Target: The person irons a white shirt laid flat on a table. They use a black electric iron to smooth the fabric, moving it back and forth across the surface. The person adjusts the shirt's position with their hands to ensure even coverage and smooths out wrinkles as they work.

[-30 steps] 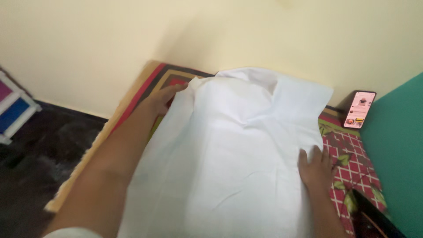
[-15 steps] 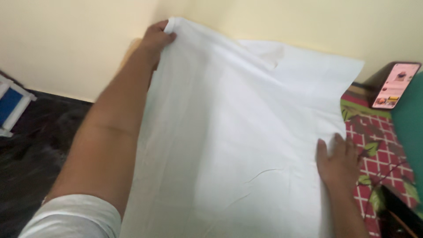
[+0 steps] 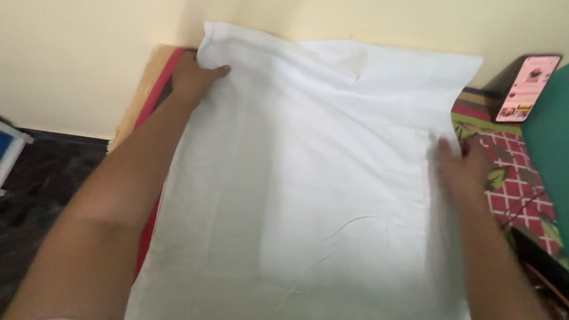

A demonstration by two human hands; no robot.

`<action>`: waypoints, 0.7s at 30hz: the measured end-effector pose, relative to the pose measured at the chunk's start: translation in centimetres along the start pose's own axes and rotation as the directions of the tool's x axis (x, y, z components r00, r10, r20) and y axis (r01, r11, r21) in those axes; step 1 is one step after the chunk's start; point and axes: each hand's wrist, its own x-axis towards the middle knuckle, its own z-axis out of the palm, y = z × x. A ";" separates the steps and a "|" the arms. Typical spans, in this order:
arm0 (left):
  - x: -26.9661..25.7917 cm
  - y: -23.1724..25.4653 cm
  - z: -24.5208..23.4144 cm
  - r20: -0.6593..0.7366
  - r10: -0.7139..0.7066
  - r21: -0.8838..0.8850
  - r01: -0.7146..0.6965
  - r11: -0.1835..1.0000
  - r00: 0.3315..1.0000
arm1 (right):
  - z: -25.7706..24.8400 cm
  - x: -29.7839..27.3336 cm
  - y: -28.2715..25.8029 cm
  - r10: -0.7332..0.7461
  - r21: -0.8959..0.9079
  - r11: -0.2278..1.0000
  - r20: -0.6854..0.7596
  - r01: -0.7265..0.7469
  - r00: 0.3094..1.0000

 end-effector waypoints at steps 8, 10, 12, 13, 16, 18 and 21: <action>-4.1 -0.3 -0.9 -0.064 0.204 -0.171 -0.212 0.962 0.977 | 4.8 9.3 0.0 0.043 0.142 0.989 0.033 -0.047 0.999; -3.9 -0.5 -0.5 -0.125 0.140 -0.110 -0.154 0.982 0.982 | 5.7 9.1 0.3 0.008 0.057 0.998 -0.064 -0.005 0.998; -3.7 -0.9 0.2 -0.187 0.115 -0.095 -0.134 0.986 0.976 | 6.4 9.2 0.5 -0.016 -0.120 0.993 -0.173 -0.005 0.985; -3.4 -1.1 0.4 -0.220 0.126 -0.113 -0.153 0.982 0.967 | 6.7 9.1 0.6 0.013 -0.106 0.994 -0.150 -0.029 0.989; -2.4 -2.2 0.8 -0.255 0.153 -0.089 -0.181 0.979 0.955 | 6.0 9.0 0.8 0.043 -0.082 0.995 -0.094 -0.051 0.995; -2.2 -2.9 0.7 -0.307 0.260 -0.007 -0.275 0.961 0.915 | 5.1 8.5 0.1 -0.014 -0.075 0.997 -0.057 0.010 0.998; -4.5 -3.5 -0.6 -0.325 0.471 0.148 -0.448 0.882 0.820 | 2.2 3.1 -1.3 -0.200 -0.131 0.972 -0.029 0.195 0.979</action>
